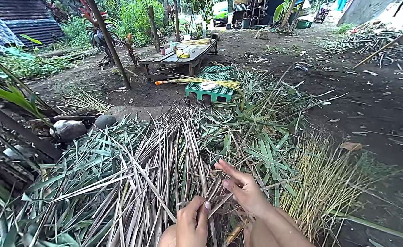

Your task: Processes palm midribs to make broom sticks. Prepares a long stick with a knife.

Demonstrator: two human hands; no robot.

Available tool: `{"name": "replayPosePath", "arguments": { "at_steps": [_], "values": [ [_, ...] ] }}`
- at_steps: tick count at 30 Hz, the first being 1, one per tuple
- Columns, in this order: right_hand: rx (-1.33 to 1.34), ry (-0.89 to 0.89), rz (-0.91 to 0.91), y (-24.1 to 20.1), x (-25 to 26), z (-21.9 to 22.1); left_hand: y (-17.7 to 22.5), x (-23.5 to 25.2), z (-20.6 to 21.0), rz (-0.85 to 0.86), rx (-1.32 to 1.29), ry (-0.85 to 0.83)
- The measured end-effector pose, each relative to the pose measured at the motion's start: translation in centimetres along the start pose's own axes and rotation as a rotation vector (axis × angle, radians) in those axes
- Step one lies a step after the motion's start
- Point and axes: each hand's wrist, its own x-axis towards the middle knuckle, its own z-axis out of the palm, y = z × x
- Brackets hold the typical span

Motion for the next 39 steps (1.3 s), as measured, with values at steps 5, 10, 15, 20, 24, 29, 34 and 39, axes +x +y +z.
{"name": "replayPosePath", "arguments": {
  "at_steps": [5, 10, 15, 20, 24, 29, 34, 39],
  "values": [
    [-0.013, 0.165, 0.003, -0.4, 1.4, -1.6, 0.1, 0.0, -0.2, 0.035, -0.008, 0.012],
    [0.009, -0.072, 0.094, -1.2, 0.0, 0.3, -0.1, -0.2, 0.8, 0.151, 0.243, 0.156],
    [0.015, -0.058, 0.042, -1.0, -0.1, 1.1, -0.2, -0.4, 0.8, 0.171, 0.218, 0.171],
    [-0.029, 0.205, 0.057, -0.7, 2.7, -2.4, -0.4, -0.4, 0.3, 0.156, 0.114, 0.112],
    [0.026, 0.209, 0.043, -0.7, 2.8, -2.0, -0.5, -0.3, 0.2, 0.141, 0.147, 0.122],
    [-0.020, -0.173, 0.049, -1.3, -0.2, 1.6, -0.4, -0.2, 0.2, 0.073, 0.156, 0.103],
    [-0.112, -0.172, -0.119, -0.3, -0.6, 2.7, -0.6, -0.1, 0.3, 0.124, 0.193, 0.137],
    [-0.125, 0.135, 0.005, -1.0, 2.7, -0.8, -0.4, -0.5, 0.0, 0.178, 0.200, 0.146]
  ]
}}
